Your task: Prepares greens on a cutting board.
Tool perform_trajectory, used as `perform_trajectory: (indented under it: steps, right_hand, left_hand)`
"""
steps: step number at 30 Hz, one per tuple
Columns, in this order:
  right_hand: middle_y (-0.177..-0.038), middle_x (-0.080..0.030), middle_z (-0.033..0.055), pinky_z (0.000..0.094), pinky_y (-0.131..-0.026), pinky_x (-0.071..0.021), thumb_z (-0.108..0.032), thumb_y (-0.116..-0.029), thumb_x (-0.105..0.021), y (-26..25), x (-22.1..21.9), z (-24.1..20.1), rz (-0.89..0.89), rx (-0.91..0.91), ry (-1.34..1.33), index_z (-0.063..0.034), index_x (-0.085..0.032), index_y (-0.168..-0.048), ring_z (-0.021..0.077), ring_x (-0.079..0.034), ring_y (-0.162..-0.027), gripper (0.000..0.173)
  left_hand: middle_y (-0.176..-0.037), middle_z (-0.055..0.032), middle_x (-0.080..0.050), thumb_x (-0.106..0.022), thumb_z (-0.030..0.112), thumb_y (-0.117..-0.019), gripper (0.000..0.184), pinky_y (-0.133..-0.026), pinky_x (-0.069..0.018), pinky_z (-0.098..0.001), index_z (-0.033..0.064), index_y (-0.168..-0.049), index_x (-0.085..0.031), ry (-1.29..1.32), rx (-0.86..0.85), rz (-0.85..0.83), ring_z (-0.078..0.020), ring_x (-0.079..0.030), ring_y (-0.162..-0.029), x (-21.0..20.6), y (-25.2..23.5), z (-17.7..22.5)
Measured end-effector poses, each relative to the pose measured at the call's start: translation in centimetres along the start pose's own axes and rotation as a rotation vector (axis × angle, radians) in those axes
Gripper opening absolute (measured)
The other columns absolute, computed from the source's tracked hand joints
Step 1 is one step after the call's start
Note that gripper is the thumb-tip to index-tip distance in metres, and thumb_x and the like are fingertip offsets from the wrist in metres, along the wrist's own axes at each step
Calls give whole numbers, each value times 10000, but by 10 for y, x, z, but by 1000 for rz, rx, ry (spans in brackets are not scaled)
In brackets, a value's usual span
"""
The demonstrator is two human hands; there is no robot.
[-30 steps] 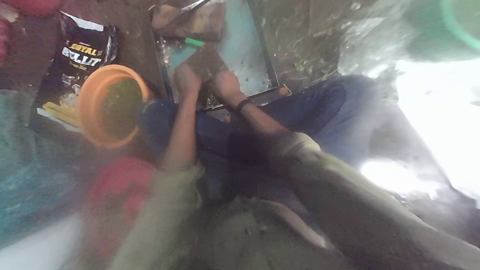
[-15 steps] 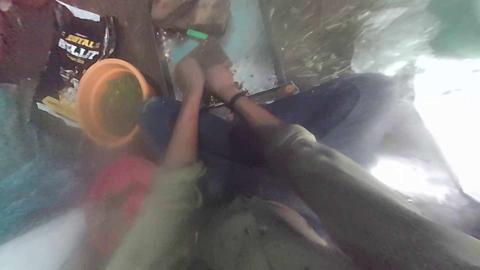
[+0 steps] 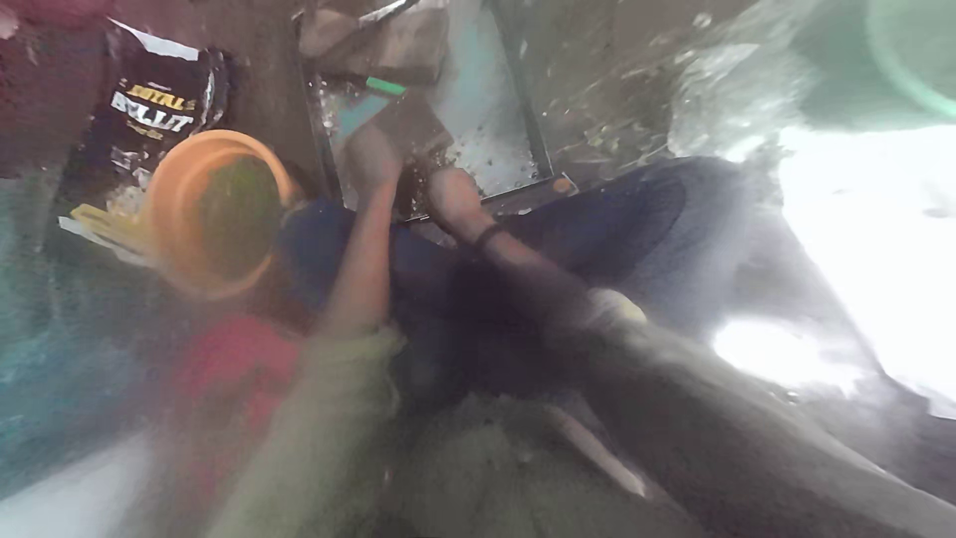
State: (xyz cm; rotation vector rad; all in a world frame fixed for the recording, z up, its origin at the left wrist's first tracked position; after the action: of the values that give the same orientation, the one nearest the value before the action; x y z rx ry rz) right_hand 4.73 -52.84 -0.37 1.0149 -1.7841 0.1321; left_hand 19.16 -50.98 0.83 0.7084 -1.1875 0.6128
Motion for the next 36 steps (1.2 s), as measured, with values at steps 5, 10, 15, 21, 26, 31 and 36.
perform_trajectory:
  steps: [5, 10, 15, 21, 26, 31, 36]
  right_hand:
    - [-1113, -716, 201, 594, -815, -584, -263, -1005, -589, -28, 7, -22, 21, 35, 3, -52, -695, -1163, 394, -707, -1048, 284]
    - [-1156, -719, 197, 599, -859, -576, -239, -1018, -567, -45, 4, -32, -11, 60, -8, -40, -723, -1098, 389, -696, -1100, 265]
    - [-1057, -737, 202, 605, -780, -579, -240, -1009, -566, -23, -15, -15, 25, 47, -8, -162, -515, -1511, 420, -723, -982, 511]
    - [-1076, -726, 222, 620, -779, -578, -223, -976, -620, 13, -8, 8, -35, -11, 22, -139, -600, -1430, 431, -720, -991, 462]
    - [-1031, -725, 214, 625, -769, -567, -273, -940, -650, 12, 2, 1, -69, -26, -24, -72, -676, -1208, 424, -715, -987, 336]
    - [-1056, -722, 205, 621, -770, -572, -254, -918, -659, 11, 17, 0, -1, -33, -56, -94, -655, -1284, 412, -714, -994, 400]
    - [-1051, -723, 198, 611, -781, -570, -266, -955, -619, 2, 21, 7, 34, -69, -81, -71, -690, -1175, 394, -717, -1003, 303]
  left_hand:
    - [-1231, -190, -709, -635, 157, -948, 215, -997, -543, -604, 64, -1097, -760, -19, 10, 36, -380, -670, -1183, -8, -4, -7]
    - [-1245, -205, -702, -605, 131, -967, 233, -1016, -524, -618, 58, -1130, -755, -20, 10, 6, -389, -658, -1207, -4, 0, -6]
    - [-1242, -188, -705, -671, 205, -930, 227, -1016, -527, -598, 70, -1090, -759, -37, 38, -25, -371, -657, -1208, -2, -2, -4]
    - [-1198, -173, -728, -677, 175, -926, 211, -1028, -516, -584, 80, -1094, -763, 12, 15, -33, -347, -676, -1179, 4, 1, 2]
    - [-1237, -138, -726, -647, 197, -949, 234, -1034, -524, -589, 150, -1144, -767, 14, -24, 13, -330, -675, -1199, -4, -6, -5]
    - [-1208, -124, -738, -686, 202, -929, 219, -1008, -532, -606, 177, -1126, -777, -11, -24, 25, -337, -682, -1178, -4, -4, -5]
    - [-1181, -127, -744, -661, 227, -964, 204, -997, -541, -598, 169, -1124, -772, -7, -47, 26, -333, -696, -1150, -5, -6, -4]
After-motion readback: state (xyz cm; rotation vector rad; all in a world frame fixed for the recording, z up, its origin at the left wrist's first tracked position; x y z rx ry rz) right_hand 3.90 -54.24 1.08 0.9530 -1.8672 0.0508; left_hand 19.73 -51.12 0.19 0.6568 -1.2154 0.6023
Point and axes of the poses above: each hand's wrist, its own y-axis away from the middle knuckle, its own x-axis out of the back of the hand, z = x × y, the point moved 5 cm from there along -y, towards the middle knuckle
